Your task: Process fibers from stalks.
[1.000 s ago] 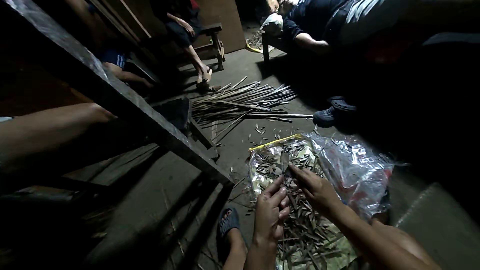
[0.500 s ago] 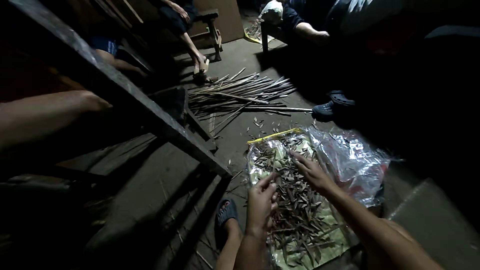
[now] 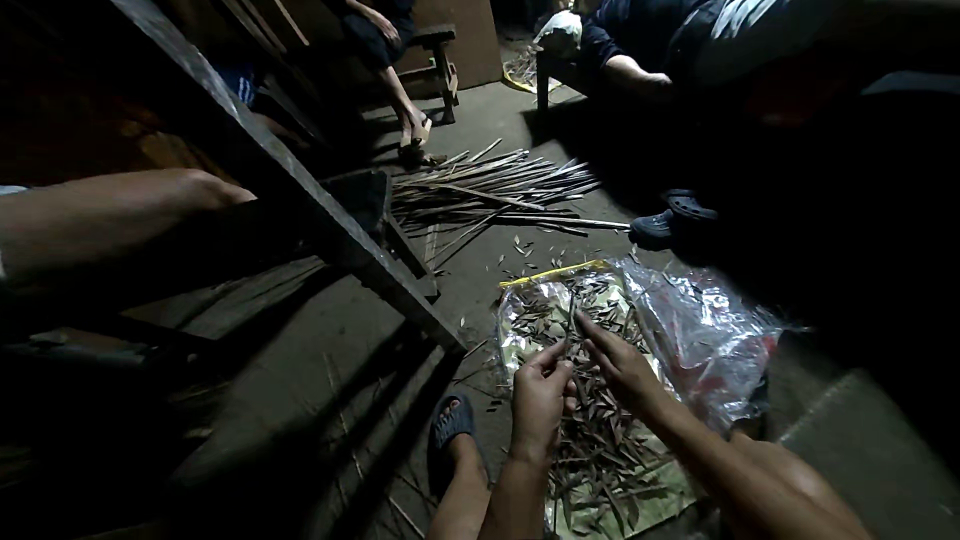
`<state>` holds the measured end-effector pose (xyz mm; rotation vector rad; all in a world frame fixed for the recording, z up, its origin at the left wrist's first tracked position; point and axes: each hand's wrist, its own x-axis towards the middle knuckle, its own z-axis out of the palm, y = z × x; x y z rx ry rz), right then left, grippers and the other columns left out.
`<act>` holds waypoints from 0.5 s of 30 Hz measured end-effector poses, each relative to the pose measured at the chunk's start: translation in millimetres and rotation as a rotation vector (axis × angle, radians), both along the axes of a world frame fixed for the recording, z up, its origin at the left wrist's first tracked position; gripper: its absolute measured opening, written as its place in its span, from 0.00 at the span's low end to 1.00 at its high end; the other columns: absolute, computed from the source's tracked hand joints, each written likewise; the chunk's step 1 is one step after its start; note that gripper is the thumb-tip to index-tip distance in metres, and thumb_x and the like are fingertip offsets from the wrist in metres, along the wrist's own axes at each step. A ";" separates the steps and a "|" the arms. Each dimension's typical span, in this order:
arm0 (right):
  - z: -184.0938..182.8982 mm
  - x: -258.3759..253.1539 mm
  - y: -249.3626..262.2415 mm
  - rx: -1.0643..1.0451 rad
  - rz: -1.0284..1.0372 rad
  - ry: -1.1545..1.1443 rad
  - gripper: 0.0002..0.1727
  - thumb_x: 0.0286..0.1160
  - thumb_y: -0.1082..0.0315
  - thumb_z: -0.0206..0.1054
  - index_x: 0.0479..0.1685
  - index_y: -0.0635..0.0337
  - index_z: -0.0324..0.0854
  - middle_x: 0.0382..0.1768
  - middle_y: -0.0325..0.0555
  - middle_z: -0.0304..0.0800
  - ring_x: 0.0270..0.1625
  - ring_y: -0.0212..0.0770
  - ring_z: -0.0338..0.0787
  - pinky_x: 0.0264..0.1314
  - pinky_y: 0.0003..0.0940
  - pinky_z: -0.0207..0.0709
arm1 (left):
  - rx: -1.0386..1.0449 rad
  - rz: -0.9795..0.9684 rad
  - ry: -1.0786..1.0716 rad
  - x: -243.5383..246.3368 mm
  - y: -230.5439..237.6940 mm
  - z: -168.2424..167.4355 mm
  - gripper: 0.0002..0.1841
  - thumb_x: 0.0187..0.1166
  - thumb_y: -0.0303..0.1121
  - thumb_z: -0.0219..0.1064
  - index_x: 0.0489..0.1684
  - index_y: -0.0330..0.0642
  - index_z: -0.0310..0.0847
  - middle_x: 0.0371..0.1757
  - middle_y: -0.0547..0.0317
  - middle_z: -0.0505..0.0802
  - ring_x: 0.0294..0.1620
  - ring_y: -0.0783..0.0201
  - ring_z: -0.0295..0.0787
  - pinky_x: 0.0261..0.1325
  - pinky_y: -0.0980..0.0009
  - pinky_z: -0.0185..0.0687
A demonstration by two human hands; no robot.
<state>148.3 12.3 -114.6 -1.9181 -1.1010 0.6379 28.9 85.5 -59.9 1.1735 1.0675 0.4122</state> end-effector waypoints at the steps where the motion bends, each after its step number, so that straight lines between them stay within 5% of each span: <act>1: -1.9 5.3 1.6 0.018 -0.021 0.030 0.27 0.93 0.63 0.47 0.88 0.60 0.64 0.76 0.61 0.79 0.76 0.57 0.82 0.78 0.55 0.70 | -0.002 -0.012 0.002 -1.0 -0.3 1.4 0.17 0.83 0.17 0.60 0.68 0.30 0.81 0.43 0.53 0.88 0.19 0.77 0.74 0.19 0.83 0.68; 9: 3.2 12.8 6.9 0.056 -0.073 0.294 0.28 0.95 0.64 0.43 0.89 0.65 0.60 0.85 0.57 0.69 0.77 0.42 0.79 0.79 0.37 0.67 | -0.017 -0.027 -0.050 -7.7 6.4 2.7 0.16 0.83 0.17 0.59 0.67 0.30 0.80 0.41 0.55 0.88 0.17 0.78 0.72 0.17 0.83 0.66; 11: 5.1 4.8 8.7 0.065 -0.096 0.410 0.27 0.94 0.63 0.45 0.87 0.64 0.64 0.72 0.54 0.81 0.55 0.33 0.83 0.59 0.30 0.75 | 0.021 -0.062 -0.017 -9.2 9.3 3.7 0.17 0.83 0.18 0.60 0.69 0.30 0.79 0.41 0.55 0.87 0.19 0.77 0.74 0.19 0.82 0.68; 13: 2.0 -3.7 12.4 0.126 -0.073 0.481 0.27 0.91 0.63 0.46 0.84 0.63 0.67 0.43 0.42 0.82 0.29 0.26 0.73 0.32 0.24 0.70 | 0.036 -0.105 0.036 -9.6 11.5 5.1 0.18 0.84 0.20 0.61 0.72 0.30 0.77 0.44 0.52 0.86 0.22 0.76 0.75 0.22 0.80 0.70; 15: 2.9 -11.7 12.8 0.143 -0.015 0.520 0.29 0.89 0.62 0.48 0.86 0.64 0.64 0.41 0.43 0.82 0.28 0.26 0.73 0.31 0.24 0.70 | 0.035 -0.118 0.071 -9.1 13.3 2.6 0.14 0.83 0.20 0.61 0.65 0.28 0.78 0.39 0.53 0.86 0.22 0.75 0.76 0.23 0.79 0.71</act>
